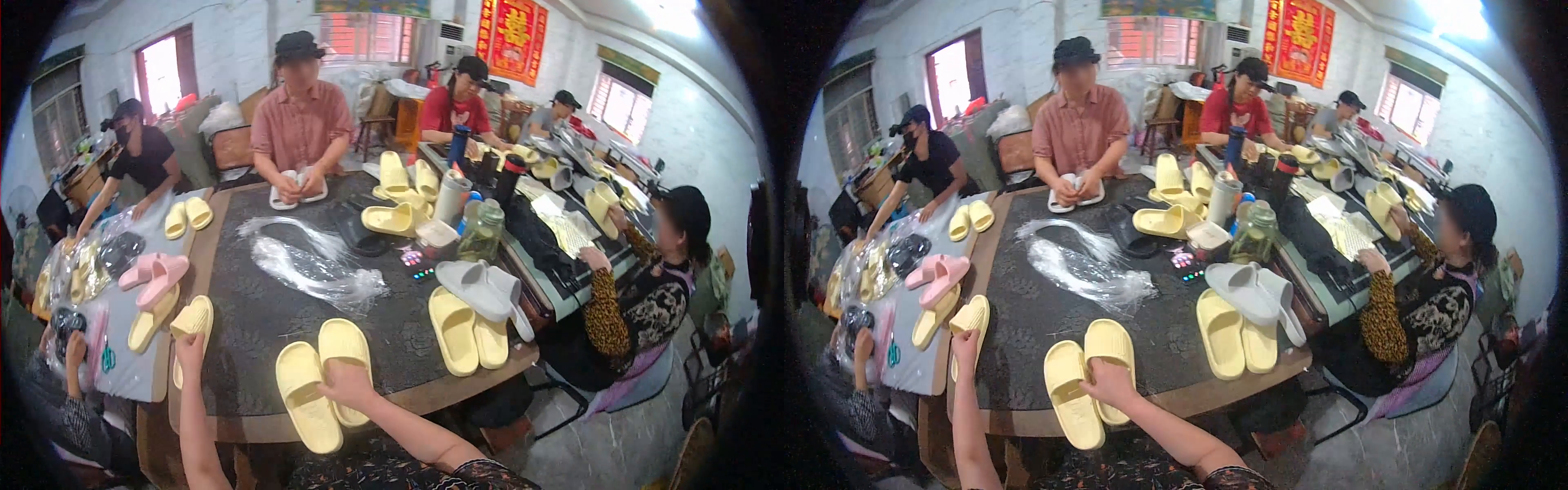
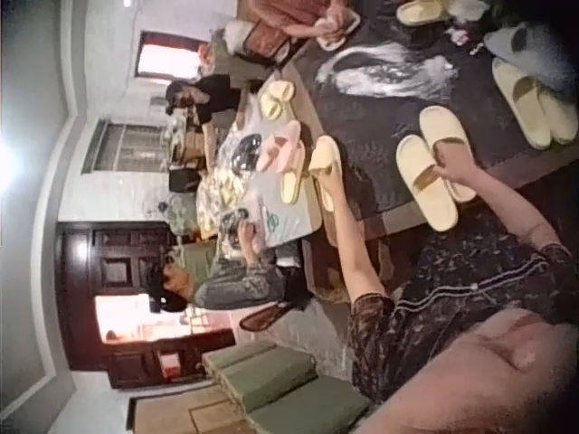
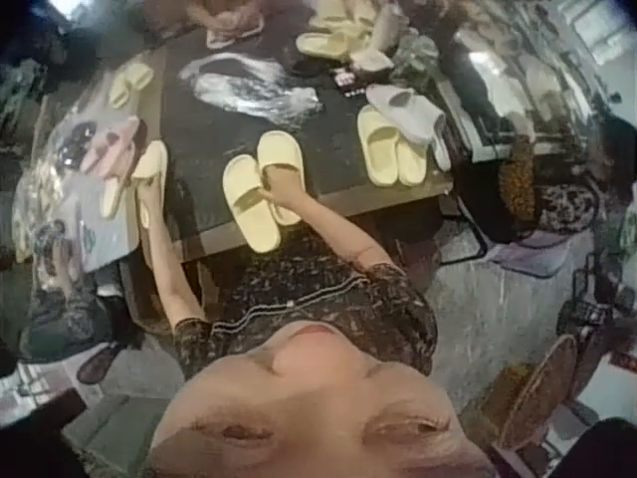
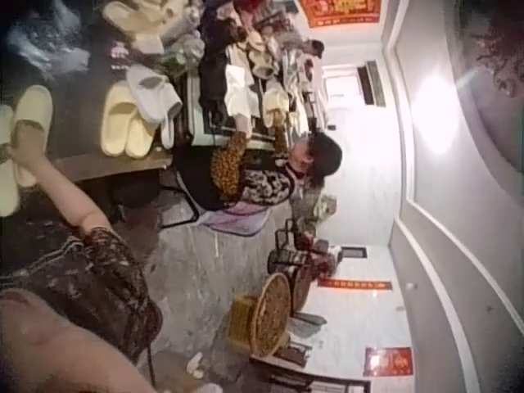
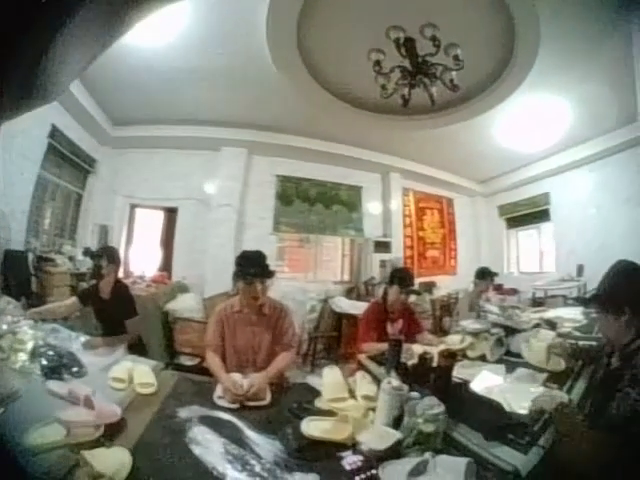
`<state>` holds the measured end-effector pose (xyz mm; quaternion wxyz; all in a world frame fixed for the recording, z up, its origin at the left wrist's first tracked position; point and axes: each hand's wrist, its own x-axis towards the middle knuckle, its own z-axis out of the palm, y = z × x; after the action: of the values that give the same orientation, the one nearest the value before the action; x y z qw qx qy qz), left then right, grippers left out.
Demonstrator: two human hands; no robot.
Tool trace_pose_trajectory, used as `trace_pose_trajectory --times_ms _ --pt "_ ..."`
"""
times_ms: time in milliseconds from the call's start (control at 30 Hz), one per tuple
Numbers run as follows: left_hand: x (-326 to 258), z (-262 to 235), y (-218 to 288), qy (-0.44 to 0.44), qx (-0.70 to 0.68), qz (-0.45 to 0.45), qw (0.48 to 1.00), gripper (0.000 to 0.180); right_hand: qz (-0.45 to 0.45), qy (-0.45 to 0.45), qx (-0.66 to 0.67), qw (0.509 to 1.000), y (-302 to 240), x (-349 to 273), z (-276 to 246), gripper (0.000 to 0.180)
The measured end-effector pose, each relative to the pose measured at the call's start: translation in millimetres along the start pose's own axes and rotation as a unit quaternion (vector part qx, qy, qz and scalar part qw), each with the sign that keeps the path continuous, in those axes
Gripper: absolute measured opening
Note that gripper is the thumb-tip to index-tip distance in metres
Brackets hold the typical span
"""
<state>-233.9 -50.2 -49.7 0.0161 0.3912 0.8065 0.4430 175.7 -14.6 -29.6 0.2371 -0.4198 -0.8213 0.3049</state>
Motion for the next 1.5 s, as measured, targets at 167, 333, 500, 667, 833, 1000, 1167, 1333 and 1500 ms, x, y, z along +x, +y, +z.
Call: trace_pose_trajectory --times_ms 167,333,500,667,833,1000,1167,1333,1500 --pt "-51 -9 73 -0.053 -0.157 -0.035 0.986 0.021 0.015 -0.001 -0.046 0.999 1 -3 -6 0.041" --pt "-122 -29 172 -0.208 -0.315 -0.062 0.924 0.020 0.010 -0.023 -0.063 0.998 8 -3 0 0.046" --pt "-136 -16 173 -0.330 -0.326 -0.066 0.884 0.027 -0.003 -0.022 -0.059 0.998 1 -2 -1 0.046" --pt "-105 -4 143 -0.289 -0.244 -0.048 0.925 0.030 0.007 -0.008 -0.047 0.999 3 -1 -2 0.040" --pt "-64 -6 104 -0.033 0.110 0.241 0.964 0.051 0.018 -0.004 -0.050 0.999 -2 -1 -5 0.046" --pt "-55 4 79 -0.149 0.078 0.188 0.968 0.076 0.000 0.005 -0.049 0.999 1 -2 -3 0.040" --pt "-66 18 91 -0.113 0.167 0.168 0.965 0.075 -0.024 0.024 -0.048 0.998 8 -3 5 0.032" --pt "-92 17 116 -0.078 0.214 0.129 0.965 0.066 -0.012 0.027 -0.051 0.998 3 -8 3 0.029" --pt "-123 11 131 -0.105 0.131 0.082 0.982 0.060 0.021 0.076 -0.073 0.994 0 -27 -27 0.023"
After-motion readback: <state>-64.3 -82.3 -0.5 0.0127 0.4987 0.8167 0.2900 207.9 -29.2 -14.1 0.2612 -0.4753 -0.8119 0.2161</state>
